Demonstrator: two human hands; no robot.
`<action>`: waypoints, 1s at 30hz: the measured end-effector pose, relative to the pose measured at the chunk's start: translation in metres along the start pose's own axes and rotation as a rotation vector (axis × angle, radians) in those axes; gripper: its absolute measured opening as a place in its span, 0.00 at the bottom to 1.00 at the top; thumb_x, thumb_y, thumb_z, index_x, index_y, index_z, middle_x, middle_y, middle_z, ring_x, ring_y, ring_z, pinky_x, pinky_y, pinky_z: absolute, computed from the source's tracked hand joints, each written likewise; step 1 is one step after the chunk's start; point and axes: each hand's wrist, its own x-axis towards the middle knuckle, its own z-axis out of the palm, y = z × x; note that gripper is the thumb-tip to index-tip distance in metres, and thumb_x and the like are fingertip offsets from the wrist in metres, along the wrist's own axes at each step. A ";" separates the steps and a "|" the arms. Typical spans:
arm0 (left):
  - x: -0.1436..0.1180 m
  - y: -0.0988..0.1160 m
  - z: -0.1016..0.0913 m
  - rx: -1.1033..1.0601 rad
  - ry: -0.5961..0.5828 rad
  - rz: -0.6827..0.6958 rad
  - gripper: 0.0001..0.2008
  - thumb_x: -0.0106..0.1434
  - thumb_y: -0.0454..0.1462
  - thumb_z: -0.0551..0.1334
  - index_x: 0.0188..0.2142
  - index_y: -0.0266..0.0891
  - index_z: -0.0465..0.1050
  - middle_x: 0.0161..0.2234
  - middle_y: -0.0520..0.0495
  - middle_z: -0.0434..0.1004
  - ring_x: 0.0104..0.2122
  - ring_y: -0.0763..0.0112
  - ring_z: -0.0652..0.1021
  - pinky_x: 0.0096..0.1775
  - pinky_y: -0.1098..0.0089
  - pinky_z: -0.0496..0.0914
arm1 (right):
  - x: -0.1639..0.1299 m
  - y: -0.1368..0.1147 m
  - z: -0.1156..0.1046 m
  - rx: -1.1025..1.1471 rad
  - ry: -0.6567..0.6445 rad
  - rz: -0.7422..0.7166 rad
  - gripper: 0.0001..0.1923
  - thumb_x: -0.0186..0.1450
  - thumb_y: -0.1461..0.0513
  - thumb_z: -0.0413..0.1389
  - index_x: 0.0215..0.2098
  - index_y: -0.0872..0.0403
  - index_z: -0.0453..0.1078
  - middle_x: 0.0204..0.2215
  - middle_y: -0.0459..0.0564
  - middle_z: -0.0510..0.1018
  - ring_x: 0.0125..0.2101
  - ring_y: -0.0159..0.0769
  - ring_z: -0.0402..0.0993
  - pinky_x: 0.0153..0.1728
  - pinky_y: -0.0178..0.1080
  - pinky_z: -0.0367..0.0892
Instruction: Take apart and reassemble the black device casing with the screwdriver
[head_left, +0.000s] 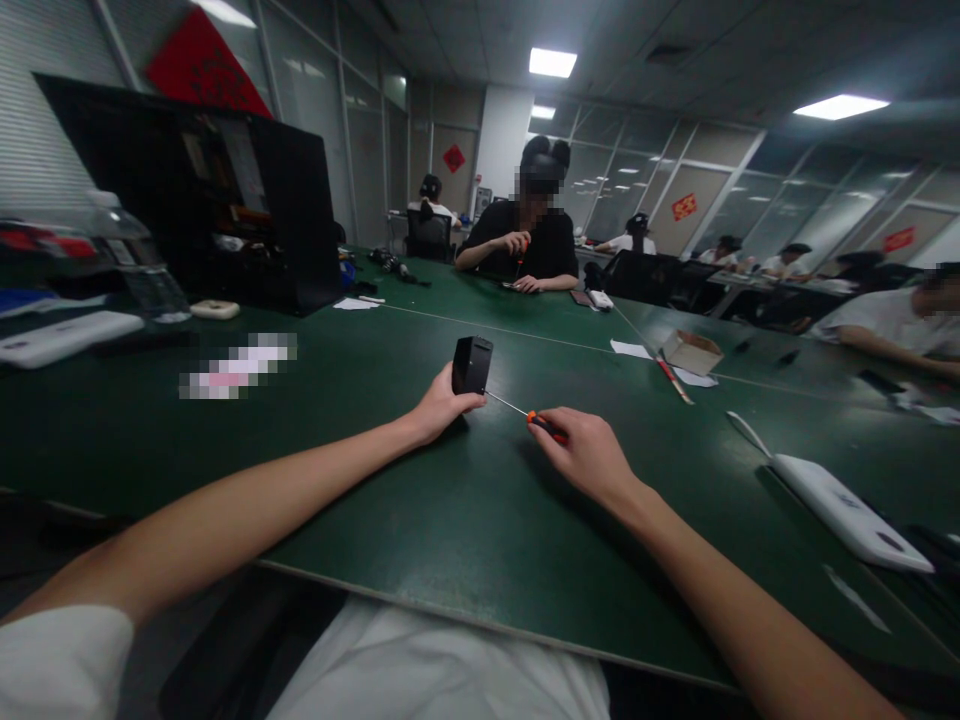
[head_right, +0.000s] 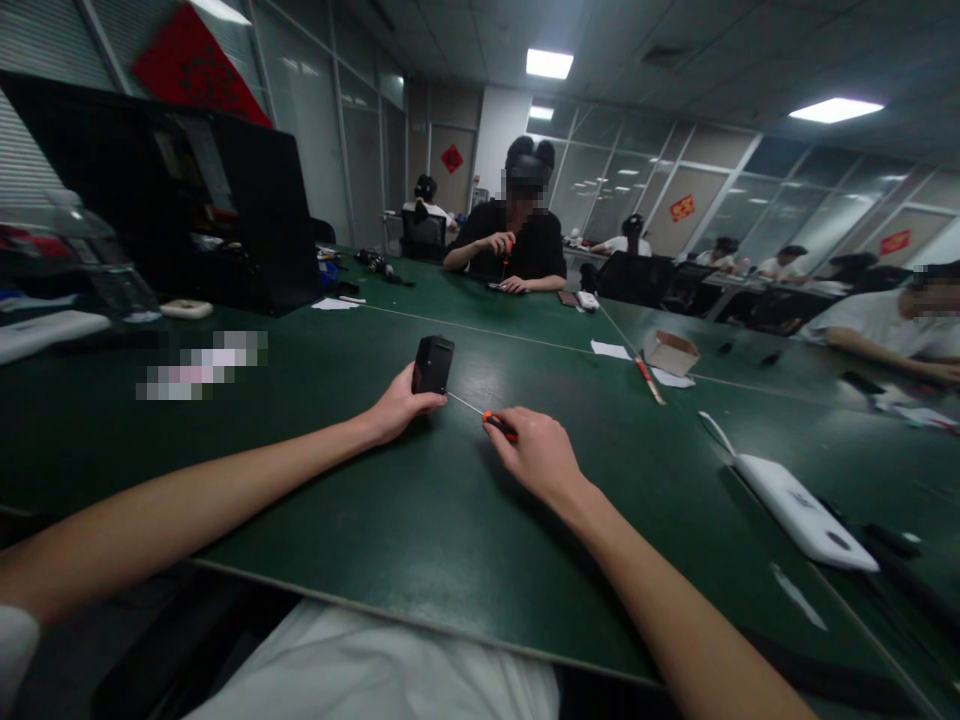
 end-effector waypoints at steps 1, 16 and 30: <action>0.000 0.000 0.000 0.010 0.002 0.004 0.22 0.48 0.34 0.69 0.40 0.37 0.63 0.31 0.53 0.67 0.27 0.75 0.68 0.29 0.72 0.63 | 0.000 0.000 0.000 -0.001 -0.001 0.002 0.16 0.69 0.55 0.51 0.43 0.56 0.77 0.37 0.55 0.82 0.36 0.44 0.77 0.36 0.40 0.67; -0.001 -0.002 -0.005 0.226 -0.016 0.100 0.30 0.48 0.33 0.70 0.50 0.35 0.63 0.42 0.45 0.71 0.42 0.62 0.72 0.46 0.62 0.66 | -0.001 -0.012 -0.004 0.182 0.033 0.072 0.13 0.68 0.59 0.53 0.39 0.57 0.78 0.35 0.54 0.83 0.34 0.42 0.78 0.35 0.39 0.69; -0.001 -0.005 -0.006 0.236 -0.035 0.109 0.32 0.49 0.33 0.70 0.53 0.34 0.62 0.44 0.43 0.71 0.44 0.60 0.73 0.48 0.60 0.67 | -0.005 -0.007 -0.001 0.062 0.127 -0.046 0.08 0.66 0.61 0.58 0.40 0.57 0.74 0.34 0.53 0.78 0.34 0.40 0.75 0.35 0.39 0.67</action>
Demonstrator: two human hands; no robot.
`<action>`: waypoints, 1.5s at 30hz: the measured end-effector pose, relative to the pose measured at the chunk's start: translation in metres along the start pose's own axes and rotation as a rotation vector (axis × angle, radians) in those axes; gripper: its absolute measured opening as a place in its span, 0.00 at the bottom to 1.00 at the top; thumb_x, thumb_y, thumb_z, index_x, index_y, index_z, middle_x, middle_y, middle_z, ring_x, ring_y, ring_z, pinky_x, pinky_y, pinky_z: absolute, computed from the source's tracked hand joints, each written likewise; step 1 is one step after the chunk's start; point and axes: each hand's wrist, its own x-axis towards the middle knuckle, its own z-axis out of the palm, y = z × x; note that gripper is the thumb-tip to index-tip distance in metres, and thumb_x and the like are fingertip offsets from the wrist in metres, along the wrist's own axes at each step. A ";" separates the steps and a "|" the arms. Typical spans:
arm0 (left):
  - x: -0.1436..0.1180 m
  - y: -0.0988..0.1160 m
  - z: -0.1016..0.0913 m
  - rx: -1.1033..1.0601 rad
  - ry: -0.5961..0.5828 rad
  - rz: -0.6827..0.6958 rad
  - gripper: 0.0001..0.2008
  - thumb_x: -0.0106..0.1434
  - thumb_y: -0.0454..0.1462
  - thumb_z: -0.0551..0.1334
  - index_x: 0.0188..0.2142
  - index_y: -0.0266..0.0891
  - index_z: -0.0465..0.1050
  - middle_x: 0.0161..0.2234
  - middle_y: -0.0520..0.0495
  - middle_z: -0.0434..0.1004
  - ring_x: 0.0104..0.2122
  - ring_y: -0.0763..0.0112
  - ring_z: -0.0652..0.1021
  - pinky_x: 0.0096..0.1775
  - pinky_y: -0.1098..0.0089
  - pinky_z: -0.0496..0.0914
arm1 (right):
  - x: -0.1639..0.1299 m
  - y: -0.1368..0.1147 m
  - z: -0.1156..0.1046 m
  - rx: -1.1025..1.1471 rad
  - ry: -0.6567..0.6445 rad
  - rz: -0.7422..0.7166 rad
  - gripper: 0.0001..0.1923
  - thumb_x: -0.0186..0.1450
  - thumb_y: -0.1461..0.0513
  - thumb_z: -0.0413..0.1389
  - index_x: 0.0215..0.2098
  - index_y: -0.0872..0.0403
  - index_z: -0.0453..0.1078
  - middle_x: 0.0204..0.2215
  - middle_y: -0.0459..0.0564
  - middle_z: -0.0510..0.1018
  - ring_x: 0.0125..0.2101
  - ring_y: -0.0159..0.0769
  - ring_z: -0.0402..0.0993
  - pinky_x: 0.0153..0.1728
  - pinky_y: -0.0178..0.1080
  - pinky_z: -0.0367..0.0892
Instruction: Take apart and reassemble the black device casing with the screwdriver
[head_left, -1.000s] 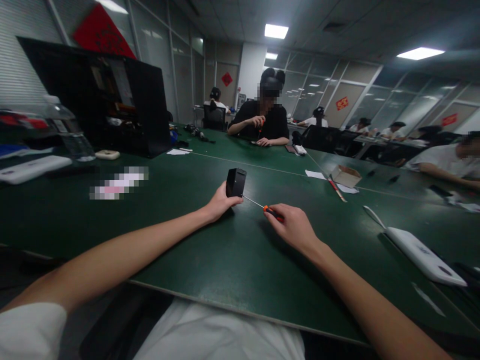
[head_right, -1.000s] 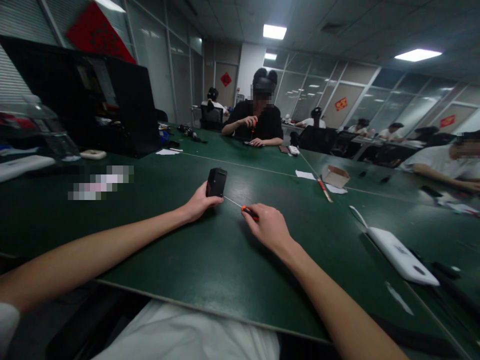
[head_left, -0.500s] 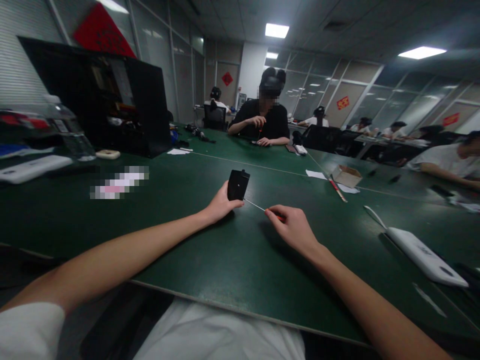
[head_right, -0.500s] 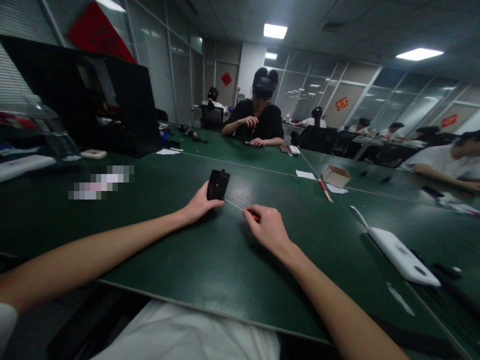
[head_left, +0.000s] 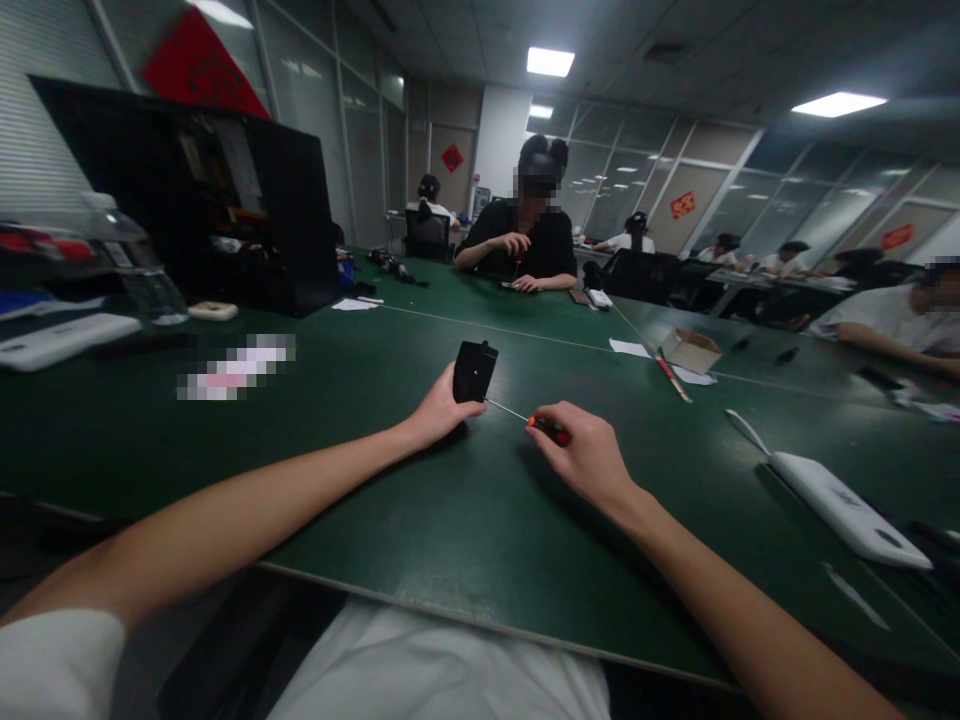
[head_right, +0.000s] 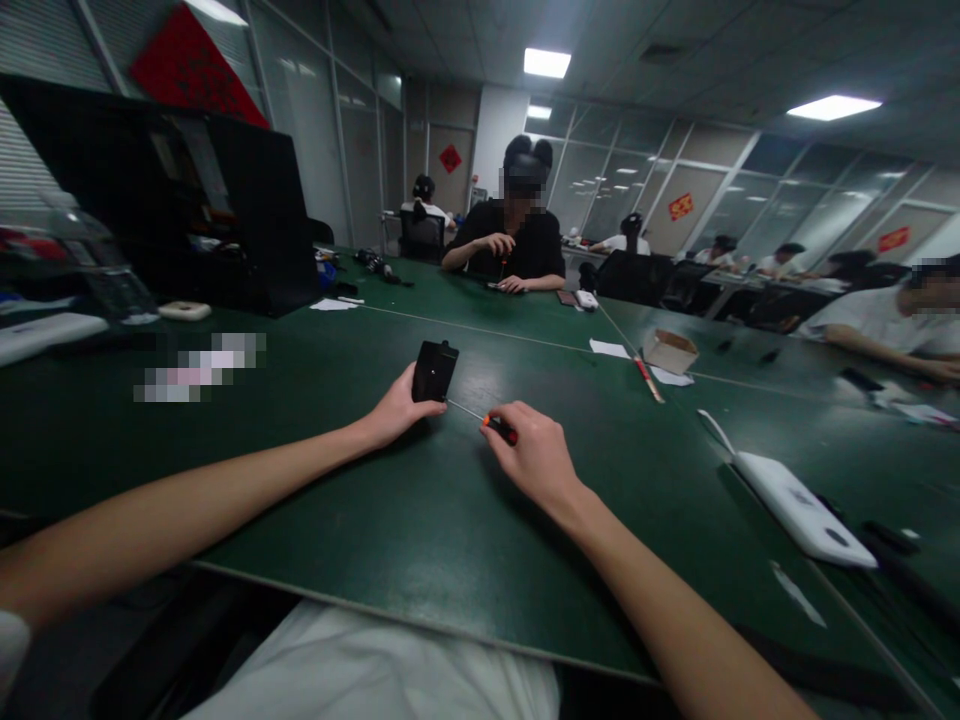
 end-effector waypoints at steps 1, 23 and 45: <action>0.000 0.000 0.000 0.006 0.004 0.001 0.32 0.48 0.33 0.70 0.52 0.33 0.62 0.44 0.43 0.71 0.44 0.60 0.73 0.48 0.60 0.67 | 0.000 0.001 0.000 -0.003 0.000 -0.005 0.07 0.66 0.61 0.58 0.41 0.57 0.74 0.34 0.53 0.78 0.34 0.39 0.74 0.35 0.39 0.67; -0.007 0.005 0.000 0.218 0.009 0.028 0.31 0.51 0.35 0.69 0.54 0.35 0.63 0.47 0.40 0.73 0.46 0.57 0.74 0.49 0.58 0.68 | -0.003 -0.009 0.002 0.029 -0.022 -0.008 0.10 0.68 0.63 0.53 0.44 0.56 0.75 0.39 0.54 0.82 0.37 0.41 0.79 0.40 0.40 0.71; -0.006 0.005 0.001 0.203 -0.006 0.005 0.30 0.50 0.34 0.69 0.52 0.35 0.64 0.45 0.42 0.74 0.45 0.58 0.74 0.47 0.59 0.68 | -0.005 -0.012 -0.002 -0.141 -0.068 -0.060 0.14 0.70 0.61 0.50 0.50 0.56 0.71 0.41 0.57 0.81 0.37 0.43 0.80 0.38 0.41 0.72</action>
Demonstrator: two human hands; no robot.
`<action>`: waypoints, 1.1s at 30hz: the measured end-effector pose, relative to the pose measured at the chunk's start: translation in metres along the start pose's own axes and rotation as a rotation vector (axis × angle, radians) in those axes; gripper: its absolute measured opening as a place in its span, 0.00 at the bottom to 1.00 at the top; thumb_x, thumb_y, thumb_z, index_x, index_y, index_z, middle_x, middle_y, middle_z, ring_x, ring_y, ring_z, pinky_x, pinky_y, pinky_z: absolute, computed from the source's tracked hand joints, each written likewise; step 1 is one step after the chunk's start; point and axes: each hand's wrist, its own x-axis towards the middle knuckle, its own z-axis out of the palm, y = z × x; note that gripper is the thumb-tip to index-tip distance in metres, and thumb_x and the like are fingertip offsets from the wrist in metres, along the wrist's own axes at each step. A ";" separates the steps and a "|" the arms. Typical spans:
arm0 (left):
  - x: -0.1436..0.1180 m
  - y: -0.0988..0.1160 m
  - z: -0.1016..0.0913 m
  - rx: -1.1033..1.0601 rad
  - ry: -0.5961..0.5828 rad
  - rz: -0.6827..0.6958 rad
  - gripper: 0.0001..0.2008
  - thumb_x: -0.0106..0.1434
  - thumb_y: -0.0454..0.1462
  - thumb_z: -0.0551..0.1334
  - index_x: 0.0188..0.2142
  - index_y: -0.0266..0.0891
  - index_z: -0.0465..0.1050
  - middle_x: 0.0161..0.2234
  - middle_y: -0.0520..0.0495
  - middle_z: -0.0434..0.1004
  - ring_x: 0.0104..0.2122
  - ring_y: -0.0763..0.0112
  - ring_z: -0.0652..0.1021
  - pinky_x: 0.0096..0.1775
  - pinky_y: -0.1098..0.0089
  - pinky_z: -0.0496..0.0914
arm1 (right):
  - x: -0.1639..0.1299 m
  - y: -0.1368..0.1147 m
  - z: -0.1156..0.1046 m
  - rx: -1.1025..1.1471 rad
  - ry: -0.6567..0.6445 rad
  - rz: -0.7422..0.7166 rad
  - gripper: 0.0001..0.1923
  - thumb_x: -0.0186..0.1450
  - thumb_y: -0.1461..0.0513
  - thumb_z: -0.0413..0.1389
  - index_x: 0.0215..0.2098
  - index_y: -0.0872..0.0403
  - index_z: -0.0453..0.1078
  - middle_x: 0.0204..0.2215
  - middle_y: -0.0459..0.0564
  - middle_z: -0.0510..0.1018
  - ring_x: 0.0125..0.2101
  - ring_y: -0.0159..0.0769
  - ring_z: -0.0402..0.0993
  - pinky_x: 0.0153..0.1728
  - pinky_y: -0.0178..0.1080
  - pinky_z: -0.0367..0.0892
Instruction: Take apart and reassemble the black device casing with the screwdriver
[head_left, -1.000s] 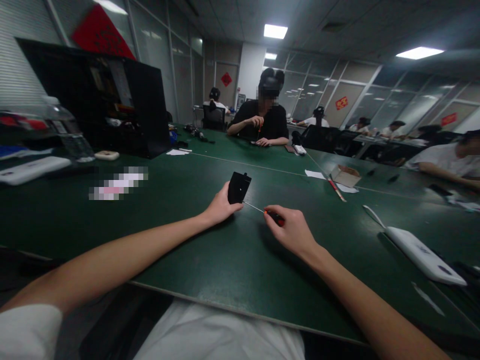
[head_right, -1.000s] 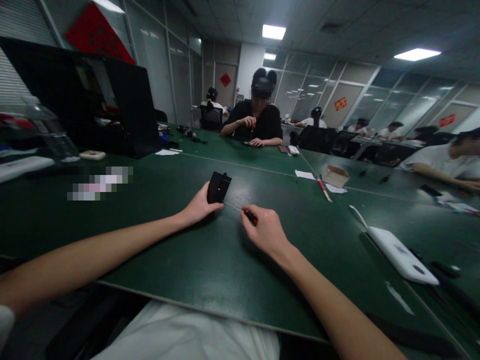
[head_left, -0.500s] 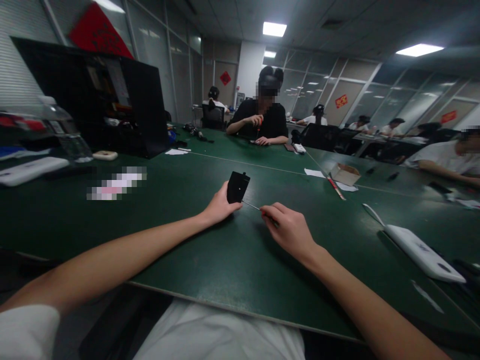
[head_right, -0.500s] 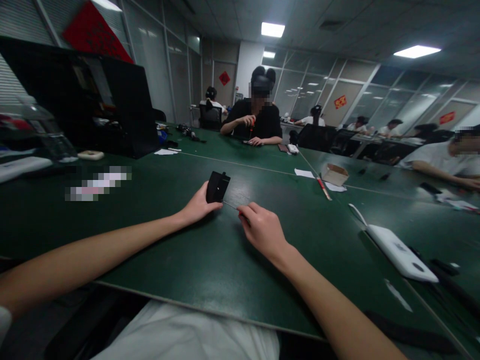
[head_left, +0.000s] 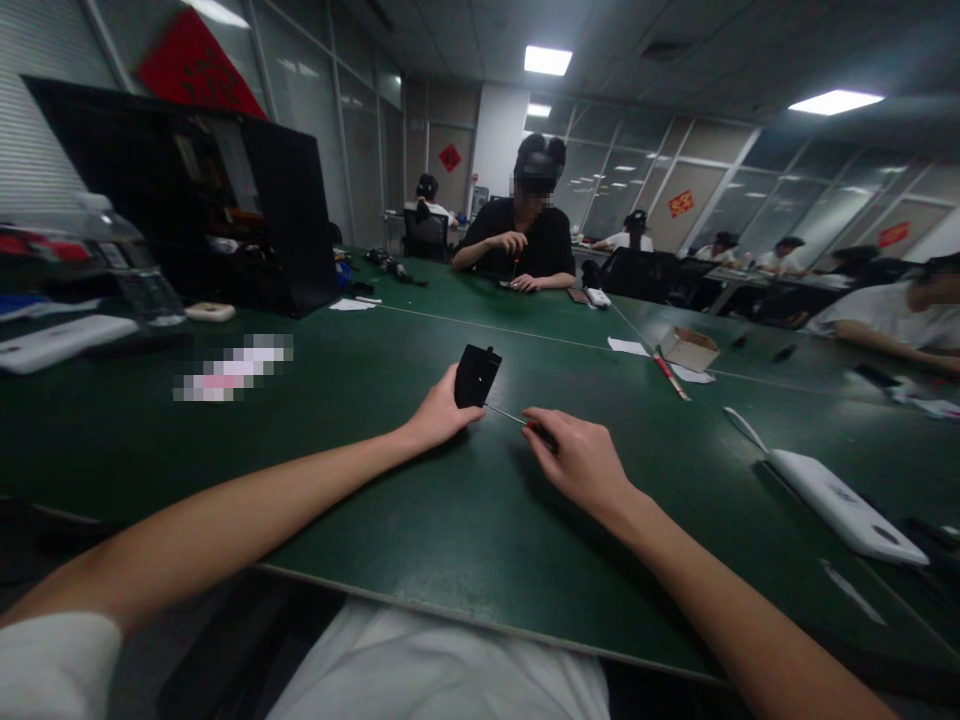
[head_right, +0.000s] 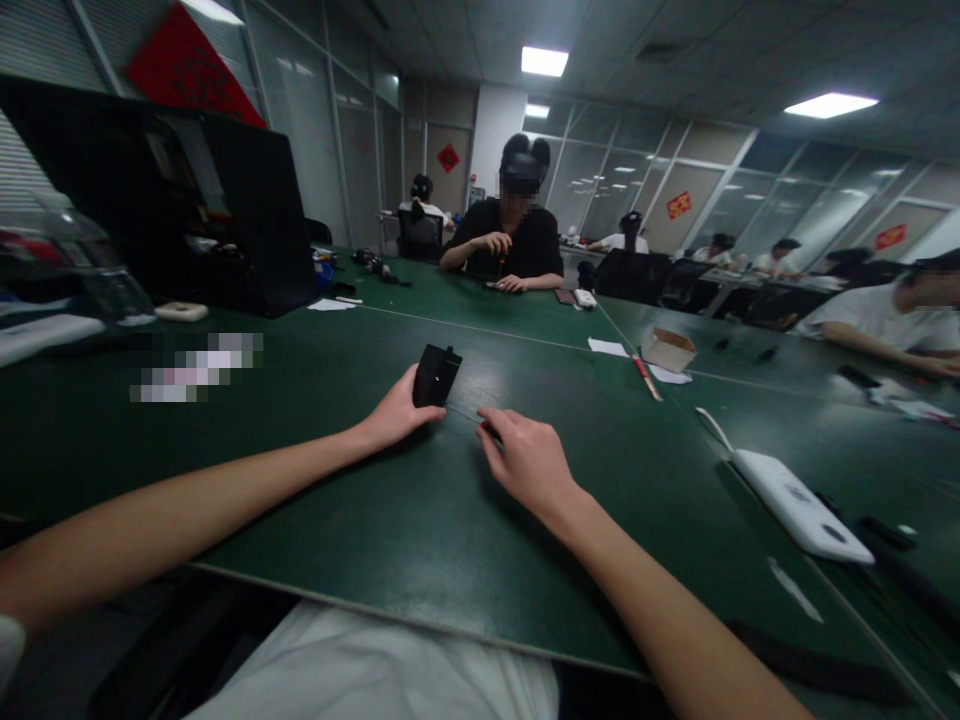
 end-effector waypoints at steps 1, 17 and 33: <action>0.000 0.000 0.000 -0.004 0.003 -0.001 0.30 0.50 0.34 0.70 0.52 0.35 0.64 0.45 0.42 0.74 0.44 0.58 0.75 0.47 0.59 0.68 | 0.000 0.000 0.000 -0.014 -0.001 -0.004 0.14 0.70 0.61 0.50 0.51 0.56 0.71 0.41 0.57 0.81 0.36 0.42 0.79 0.36 0.40 0.72; 0.002 0.000 0.000 -0.045 0.026 -0.011 0.29 0.49 0.35 0.71 0.50 0.35 0.64 0.44 0.42 0.73 0.44 0.59 0.74 0.47 0.59 0.68 | 0.001 0.004 0.001 0.068 0.031 0.026 0.12 0.67 0.62 0.54 0.47 0.55 0.73 0.39 0.55 0.81 0.37 0.42 0.79 0.38 0.41 0.72; -0.003 0.005 0.003 -0.135 0.007 -0.018 0.18 0.63 0.49 0.61 0.44 0.37 0.69 0.38 0.46 0.74 0.36 0.66 0.75 0.36 0.69 0.70 | 0.003 0.004 -0.009 0.160 0.195 -0.044 0.14 0.69 0.59 0.53 0.48 0.57 0.75 0.39 0.57 0.82 0.37 0.42 0.79 0.41 0.42 0.73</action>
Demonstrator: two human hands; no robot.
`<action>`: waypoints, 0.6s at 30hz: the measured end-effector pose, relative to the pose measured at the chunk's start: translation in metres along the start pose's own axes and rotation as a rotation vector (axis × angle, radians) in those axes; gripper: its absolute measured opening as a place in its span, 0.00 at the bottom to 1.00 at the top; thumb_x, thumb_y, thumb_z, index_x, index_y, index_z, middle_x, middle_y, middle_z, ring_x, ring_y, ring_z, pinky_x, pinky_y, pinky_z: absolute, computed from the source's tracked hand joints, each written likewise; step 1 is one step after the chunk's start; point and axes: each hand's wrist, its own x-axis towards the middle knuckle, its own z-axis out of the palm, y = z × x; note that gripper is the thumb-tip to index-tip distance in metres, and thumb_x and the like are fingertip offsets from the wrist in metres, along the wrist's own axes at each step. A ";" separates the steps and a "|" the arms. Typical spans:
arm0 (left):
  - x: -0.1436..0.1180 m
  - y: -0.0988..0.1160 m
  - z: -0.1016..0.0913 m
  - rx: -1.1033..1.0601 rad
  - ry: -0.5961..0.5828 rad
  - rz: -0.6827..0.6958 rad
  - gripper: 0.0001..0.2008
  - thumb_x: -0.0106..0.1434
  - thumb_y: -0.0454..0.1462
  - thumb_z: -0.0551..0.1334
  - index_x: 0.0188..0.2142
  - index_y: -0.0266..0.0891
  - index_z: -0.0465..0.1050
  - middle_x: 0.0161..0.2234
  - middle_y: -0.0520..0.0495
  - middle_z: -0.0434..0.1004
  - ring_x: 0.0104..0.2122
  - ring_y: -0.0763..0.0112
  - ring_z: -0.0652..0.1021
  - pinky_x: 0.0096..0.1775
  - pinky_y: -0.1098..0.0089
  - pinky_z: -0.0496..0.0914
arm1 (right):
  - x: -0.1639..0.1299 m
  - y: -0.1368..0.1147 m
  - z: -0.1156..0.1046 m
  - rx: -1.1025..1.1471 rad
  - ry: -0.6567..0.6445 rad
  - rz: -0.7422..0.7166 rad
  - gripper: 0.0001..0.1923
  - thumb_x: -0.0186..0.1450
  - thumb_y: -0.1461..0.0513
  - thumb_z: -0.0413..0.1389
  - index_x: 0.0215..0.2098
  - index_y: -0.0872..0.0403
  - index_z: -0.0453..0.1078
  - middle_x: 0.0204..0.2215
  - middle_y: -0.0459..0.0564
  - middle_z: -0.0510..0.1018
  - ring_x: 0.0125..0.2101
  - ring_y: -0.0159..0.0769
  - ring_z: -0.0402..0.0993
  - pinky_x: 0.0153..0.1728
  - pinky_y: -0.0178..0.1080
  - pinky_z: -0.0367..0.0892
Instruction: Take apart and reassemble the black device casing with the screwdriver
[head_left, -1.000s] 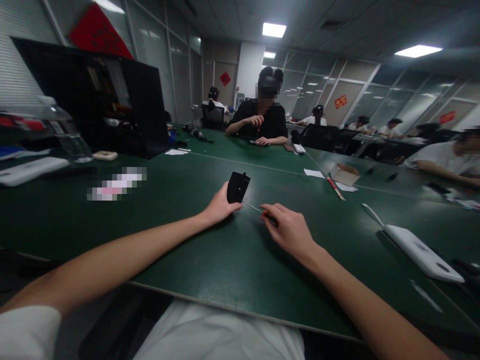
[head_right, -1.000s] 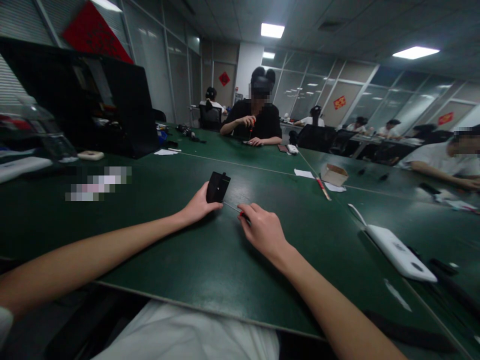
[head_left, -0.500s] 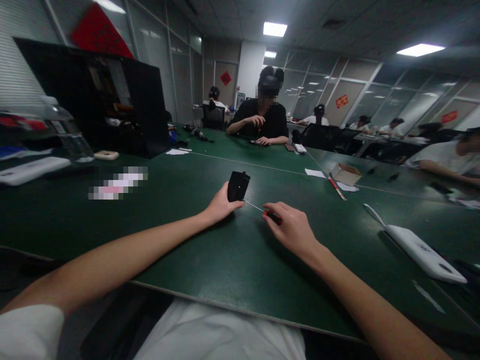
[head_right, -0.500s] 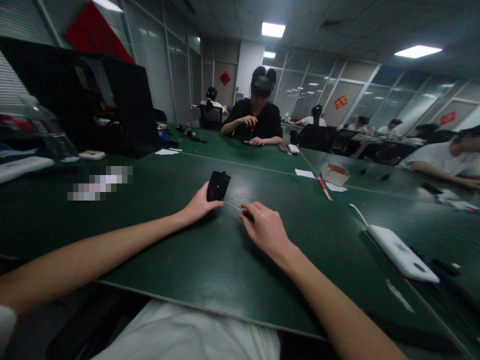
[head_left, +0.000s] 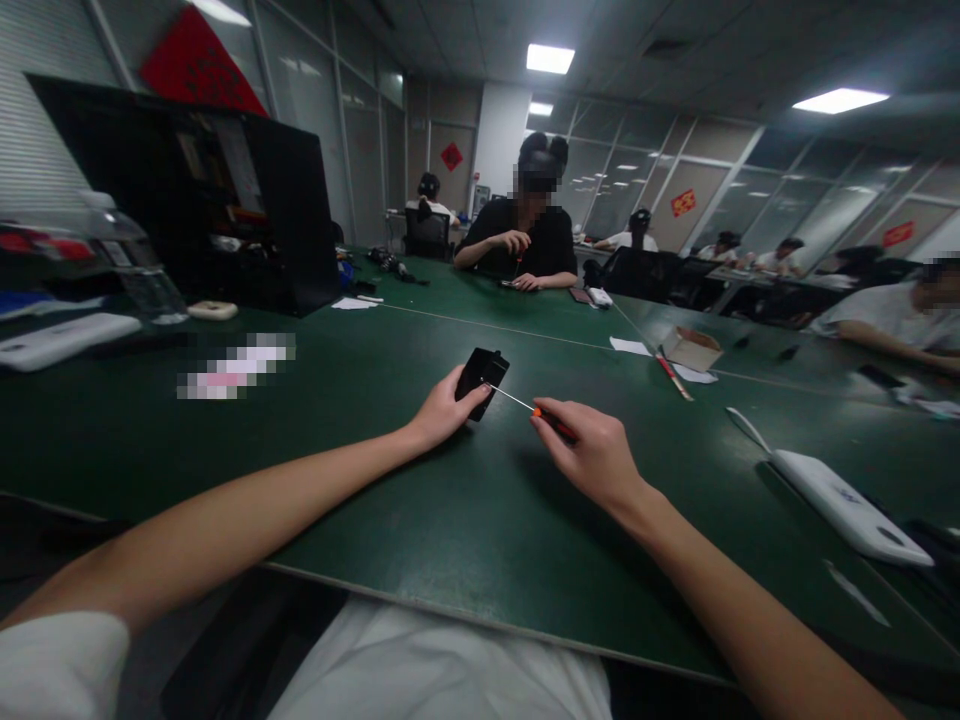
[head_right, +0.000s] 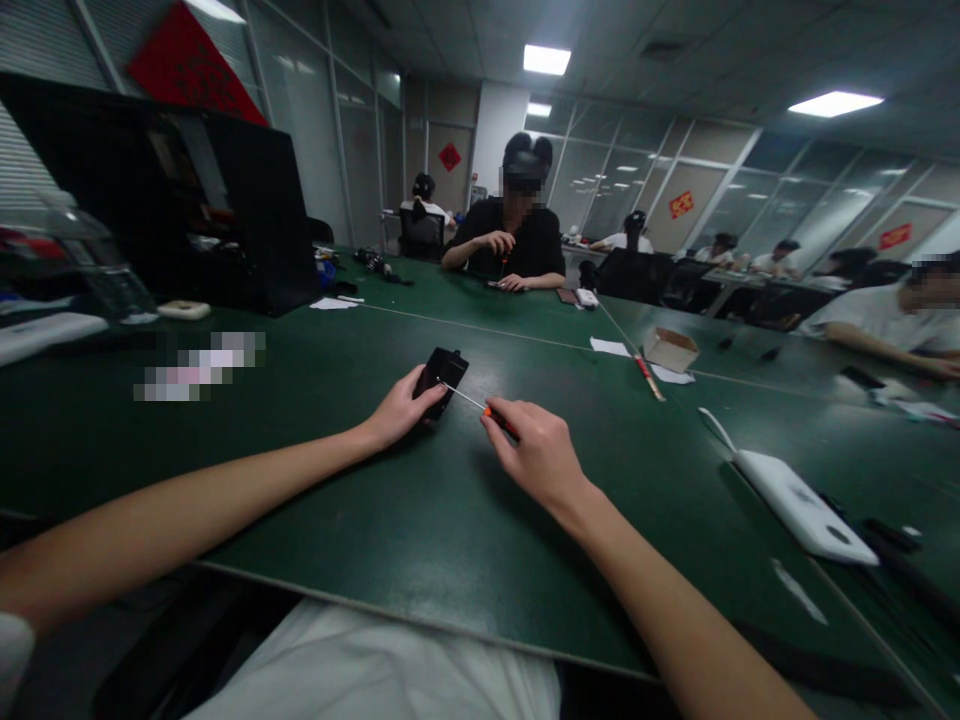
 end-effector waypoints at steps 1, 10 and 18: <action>0.000 0.000 0.000 0.007 -0.002 0.003 0.18 0.63 0.48 0.61 0.45 0.38 0.69 0.38 0.46 0.74 0.36 0.65 0.75 0.36 0.68 0.70 | 0.000 0.000 0.000 0.002 -0.006 -0.001 0.14 0.69 0.59 0.53 0.48 0.56 0.75 0.39 0.57 0.82 0.37 0.42 0.79 0.41 0.42 0.72; -0.001 0.003 -0.001 0.020 -0.029 0.031 0.19 0.63 0.48 0.61 0.47 0.37 0.70 0.40 0.44 0.76 0.39 0.62 0.76 0.40 0.66 0.70 | 0.000 -0.001 0.002 0.002 -0.010 -0.003 0.13 0.69 0.60 0.53 0.47 0.57 0.75 0.39 0.58 0.82 0.38 0.43 0.79 0.42 0.43 0.73; -0.001 0.004 -0.001 0.054 -0.025 0.020 0.21 0.63 0.49 0.61 0.48 0.36 0.70 0.40 0.44 0.76 0.39 0.63 0.75 0.39 0.67 0.69 | -0.002 0.003 0.004 0.000 0.021 -0.022 0.13 0.69 0.60 0.54 0.47 0.57 0.74 0.39 0.57 0.82 0.38 0.42 0.80 0.42 0.41 0.72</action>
